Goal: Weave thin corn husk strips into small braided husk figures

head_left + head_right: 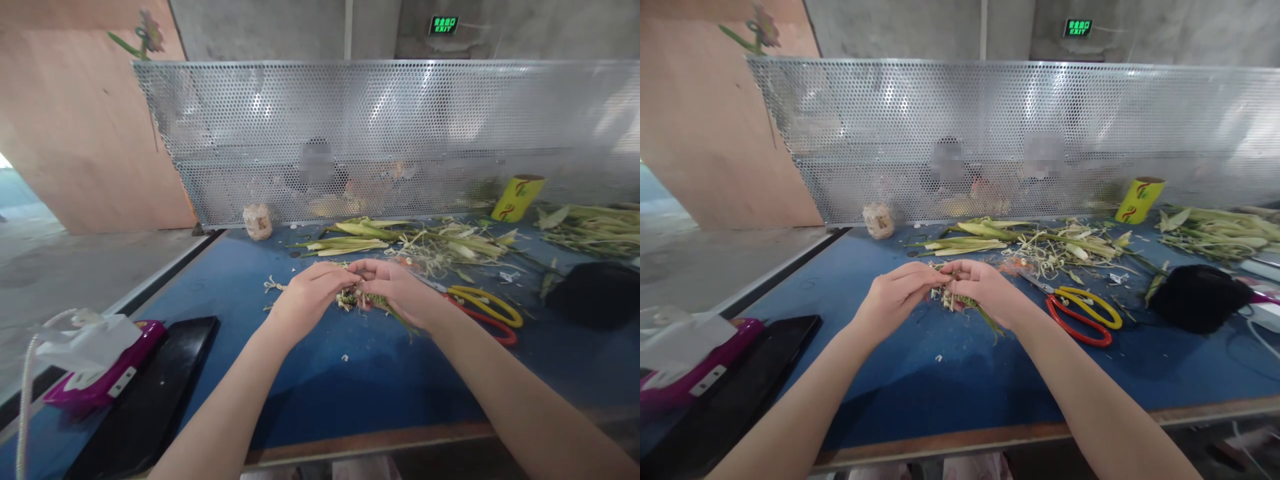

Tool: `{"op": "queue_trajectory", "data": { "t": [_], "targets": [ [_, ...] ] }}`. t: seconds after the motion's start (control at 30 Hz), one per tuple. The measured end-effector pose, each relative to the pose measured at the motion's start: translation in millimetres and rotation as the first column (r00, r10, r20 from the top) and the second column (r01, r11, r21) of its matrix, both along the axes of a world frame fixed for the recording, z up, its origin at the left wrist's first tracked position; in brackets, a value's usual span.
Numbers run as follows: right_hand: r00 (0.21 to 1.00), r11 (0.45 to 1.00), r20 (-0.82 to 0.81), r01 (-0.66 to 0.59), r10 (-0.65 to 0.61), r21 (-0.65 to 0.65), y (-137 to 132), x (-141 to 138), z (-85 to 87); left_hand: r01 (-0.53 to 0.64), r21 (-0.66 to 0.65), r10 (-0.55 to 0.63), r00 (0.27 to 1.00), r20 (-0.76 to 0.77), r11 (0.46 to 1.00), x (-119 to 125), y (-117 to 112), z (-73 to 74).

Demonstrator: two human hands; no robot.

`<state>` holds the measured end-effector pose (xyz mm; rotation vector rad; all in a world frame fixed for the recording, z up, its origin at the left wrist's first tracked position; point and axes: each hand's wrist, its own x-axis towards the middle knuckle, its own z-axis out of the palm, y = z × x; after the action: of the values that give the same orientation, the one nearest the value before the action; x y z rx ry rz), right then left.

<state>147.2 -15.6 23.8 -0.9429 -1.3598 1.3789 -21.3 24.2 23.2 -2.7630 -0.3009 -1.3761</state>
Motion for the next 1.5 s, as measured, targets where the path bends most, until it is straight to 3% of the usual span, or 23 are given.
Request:
{"op": "queue_trajectory", "data": {
  "t": [0.23,0.47,0.67,0.73,0.8,0.9,0.97,1.03,1.2,1.3,1.4,1.5],
  "targets": [
    [0.999,1.0,0.053,0.0,0.0,-0.012,0.7,-1.8,-3.7,-0.054,0.046,0.057,0.996,-0.062,0.997,0.6,-0.6,-2.0],
    [0.911,0.979,0.391,0.055,-0.129,0.194,-1.0,-1.2,-6.9,-0.021,0.098,0.034,0.991,-0.131,0.995,4.6,-1.7,-3.2],
    [0.936,0.974,0.32,0.079,-0.145,0.211,-1.3,-2.3,-1.7,-0.112,0.042,0.116,0.987,-0.108,0.993,2.3,5.0,-6.3],
    [0.891,0.931,0.36,0.158,-0.278,0.328,-1.7,-1.1,0.1,-0.146,0.024,0.148,0.984,-0.099,0.989,1.4,6.0,-6.1],
    [0.796,0.826,0.413,0.182,-0.442,0.533,-3.0,0.6,1.5,-0.16,0.003,0.16,0.983,-0.095,0.987,0.9,5.7,-5.3],
    [0.724,0.652,0.431,0.034,-0.539,0.758,-6.5,2.8,3.2,-0.17,-0.039,0.165,0.979,-0.119,0.985,0.4,4.4,-3.7],
    [0.718,0.607,0.472,-0.087,-0.511,0.79,-8.6,3.5,3.6,-0.179,-0.068,0.168,0.975,-0.143,0.982,-0.1,4.1,-2.9],
    [0.658,0.58,0.545,-0.197,-0.519,0.791,-9.6,3.8,3.0,-0.191,-0.1,0.174,0.972,-0.16,0.976,-0.6,4.6,-2.5],
    [0.309,0.428,0.582,-0.442,-0.752,0.788,-8.4,3.8,0.1,-0.221,-0.123,0.203,0.968,-0.146,0.968,-1.2,7.7,-4.5],
    [0.19,0.37,0.509,-0.485,-0.84,0.792,-8.6,3.2,-0.5,-0.221,-0.115,0.2,0.965,-0.17,0.968,-0.9,8.4,-7.0],
    [0.233,0.347,0.484,-0.451,-0.844,0.822,-9.5,2.5,-0.9,-0.217,-0.098,0.194,0.961,-0.199,0.971,-0.6,7.6,-8.4],
    [0.422,0.407,0.506,-0.305,-0.752,0.861,-9.4,3.2,-0.8,-0.199,-0.031,0.188,0.959,-0.214,0.98,-0.3,6.5,-8.0]
  ]
}}
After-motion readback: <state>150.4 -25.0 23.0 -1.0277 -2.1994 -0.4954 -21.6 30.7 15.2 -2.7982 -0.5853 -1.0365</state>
